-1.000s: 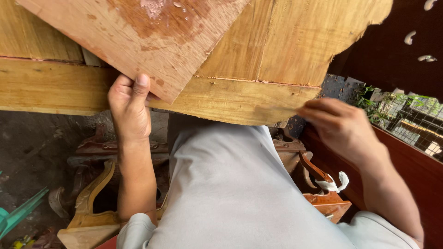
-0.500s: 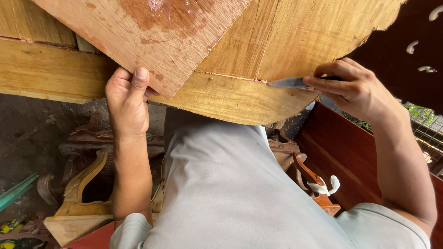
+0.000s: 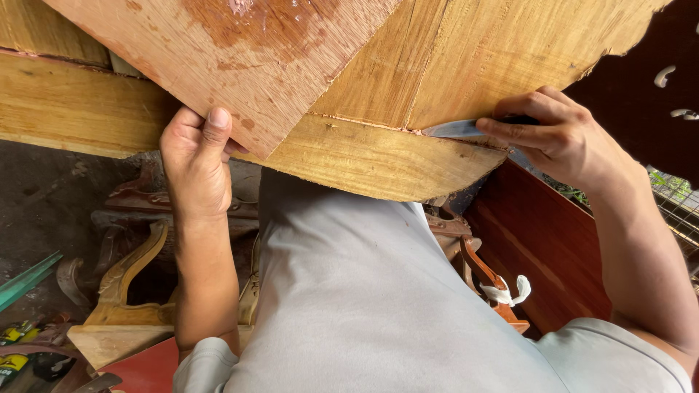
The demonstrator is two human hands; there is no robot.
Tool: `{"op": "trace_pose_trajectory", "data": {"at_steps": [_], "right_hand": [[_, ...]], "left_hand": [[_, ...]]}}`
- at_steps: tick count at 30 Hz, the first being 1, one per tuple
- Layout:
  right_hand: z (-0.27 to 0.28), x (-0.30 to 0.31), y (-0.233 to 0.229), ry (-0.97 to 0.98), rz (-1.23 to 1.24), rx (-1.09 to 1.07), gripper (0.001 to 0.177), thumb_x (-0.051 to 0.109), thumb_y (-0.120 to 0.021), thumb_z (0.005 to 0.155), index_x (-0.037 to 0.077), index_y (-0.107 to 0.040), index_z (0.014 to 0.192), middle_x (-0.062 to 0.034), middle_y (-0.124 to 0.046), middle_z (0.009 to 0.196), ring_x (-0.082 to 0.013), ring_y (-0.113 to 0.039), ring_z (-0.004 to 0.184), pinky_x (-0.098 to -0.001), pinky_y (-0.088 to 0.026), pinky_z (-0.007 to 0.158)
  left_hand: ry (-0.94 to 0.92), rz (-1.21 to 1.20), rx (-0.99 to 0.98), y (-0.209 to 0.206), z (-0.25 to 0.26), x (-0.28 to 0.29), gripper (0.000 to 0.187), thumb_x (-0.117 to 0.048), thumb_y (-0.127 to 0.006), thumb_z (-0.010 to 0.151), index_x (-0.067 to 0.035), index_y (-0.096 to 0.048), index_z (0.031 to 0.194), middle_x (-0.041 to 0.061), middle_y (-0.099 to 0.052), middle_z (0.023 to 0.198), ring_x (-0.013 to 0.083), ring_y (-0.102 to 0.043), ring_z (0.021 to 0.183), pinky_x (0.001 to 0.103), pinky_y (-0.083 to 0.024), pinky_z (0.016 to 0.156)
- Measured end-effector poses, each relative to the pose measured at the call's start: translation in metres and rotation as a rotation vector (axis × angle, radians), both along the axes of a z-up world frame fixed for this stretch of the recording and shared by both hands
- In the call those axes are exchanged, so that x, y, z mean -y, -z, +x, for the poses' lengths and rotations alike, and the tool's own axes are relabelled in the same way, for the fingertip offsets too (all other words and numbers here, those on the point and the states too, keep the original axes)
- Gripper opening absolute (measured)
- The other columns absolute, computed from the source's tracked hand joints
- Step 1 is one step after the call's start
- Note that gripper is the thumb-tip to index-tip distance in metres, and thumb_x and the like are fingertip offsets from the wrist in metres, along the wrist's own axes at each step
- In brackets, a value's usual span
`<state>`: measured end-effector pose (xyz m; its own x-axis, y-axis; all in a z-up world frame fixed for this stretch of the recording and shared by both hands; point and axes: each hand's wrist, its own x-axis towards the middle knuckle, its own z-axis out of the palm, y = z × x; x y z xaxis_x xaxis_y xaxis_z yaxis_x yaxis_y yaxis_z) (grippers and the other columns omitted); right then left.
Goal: The person applies glue along a seam in a wooden panel using a small pointed applicator and then smears the glue across a separate small plywood board with a flat tool.
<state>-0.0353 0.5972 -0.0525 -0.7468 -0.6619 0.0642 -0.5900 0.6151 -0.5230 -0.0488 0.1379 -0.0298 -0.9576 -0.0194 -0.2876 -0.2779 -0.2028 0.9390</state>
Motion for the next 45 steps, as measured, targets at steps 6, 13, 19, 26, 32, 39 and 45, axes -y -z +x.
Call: {"op": "trace_pose_trajectory", "data": {"at_steps": [6, 13, 19, 26, 32, 39, 45], "right_hand": [[0.001, 0.020, -0.025, -0.012, 0.191, -0.031, 0.041, -0.001, -0.073, 0.092, 0.017, -0.074, 0.129, -0.0057, -0.068, 0.120, -0.0197, -0.065, 0.102, -0.0315, -0.061, 0.088], [0.022, 0.040, -0.075, -0.002, 0.601, -0.207, 0.038, 0.009, -0.075, 0.090, 0.015, -0.076, 0.128, -0.0035, -0.065, 0.108, -0.0149, -0.058, 0.084, -0.0252, -0.057, 0.074], [0.016, 0.024, -0.049, 0.125, 0.149, 0.026, 0.040, 0.002, -0.079, 0.090, 0.018, -0.075, 0.126, -0.0087, -0.067, 0.113, -0.0218, -0.065, 0.095, -0.0342, -0.062, 0.074], [0.016, 0.013, -0.013, 0.091, 0.032, 0.048, 0.049, -0.004, -0.076, 0.087, 0.023, -0.075, 0.128, -0.0069, -0.068, 0.113, -0.0226, -0.068, 0.103, -0.0357, -0.064, 0.086], [0.011, 0.009, -0.004, 0.096, -0.050, 0.165, 0.047, -0.002, -0.077, 0.088, 0.023, -0.074, 0.127, -0.0065, -0.068, 0.115, -0.0215, -0.067, 0.102, -0.0346, -0.063, 0.085], [0.007, 0.023, -0.023, 0.029, 0.146, 0.012, 0.041, -0.006, -0.074, 0.087, 0.017, -0.078, 0.121, -0.0089, -0.069, 0.112, -0.0229, -0.068, 0.098, -0.0346, -0.063, 0.078], [0.016, 0.045, -0.038, -0.012, 0.393, -0.148, 0.030, 0.004, -0.078, 0.089, 0.013, -0.078, 0.118, -0.0085, -0.064, 0.117, -0.0202, -0.061, 0.086, -0.0304, -0.058, 0.072]], "left_hand": [[0.001, -0.005, 0.026, 0.001, -0.001, 0.002, 0.035, -0.026, -0.072, 0.107, 0.004, -0.064, 0.123, 0.009, -0.070, 0.110, 0.0133, -0.065, 0.091, 0.028, -0.057, 0.081], [0.000, -0.061, 0.022, 0.000, 0.000, 0.003, 0.036, -0.028, -0.074, 0.107, 0.004, -0.064, 0.121, 0.010, -0.071, 0.106, 0.0137, -0.065, 0.085, 0.027, -0.055, 0.074], [-0.013, -0.053, 0.027, -0.005, 0.002, -0.001, 0.037, -0.029, -0.074, 0.107, 0.004, -0.064, 0.121, 0.009, -0.071, 0.105, 0.0133, -0.065, 0.083, 0.027, -0.056, 0.074], [-0.007, -0.041, 0.024, -0.008, 0.003, -0.004, 0.038, -0.029, -0.074, 0.107, 0.005, -0.064, 0.122, 0.009, -0.071, 0.106, 0.0136, -0.066, 0.085, 0.028, -0.057, 0.076], [-0.007, -0.057, 0.029, -0.008, 0.005, -0.004, 0.040, -0.032, -0.075, 0.107, 0.004, -0.065, 0.121, 0.009, -0.070, 0.104, 0.0126, -0.064, 0.080, 0.027, -0.055, 0.075], [0.000, -0.047, 0.051, -0.006, 0.003, -0.002, 0.040, -0.033, -0.077, 0.105, 0.004, -0.065, 0.117, 0.009, -0.071, 0.102, 0.0133, -0.064, 0.082, 0.027, -0.054, 0.074], [0.003, -0.073, 0.059, -0.003, 0.004, 0.001, 0.039, -0.033, -0.077, 0.105, 0.003, -0.065, 0.114, 0.008, -0.070, 0.102, 0.0129, -0.064, 0.084, 0.027, -0.055, 0.074]]}}
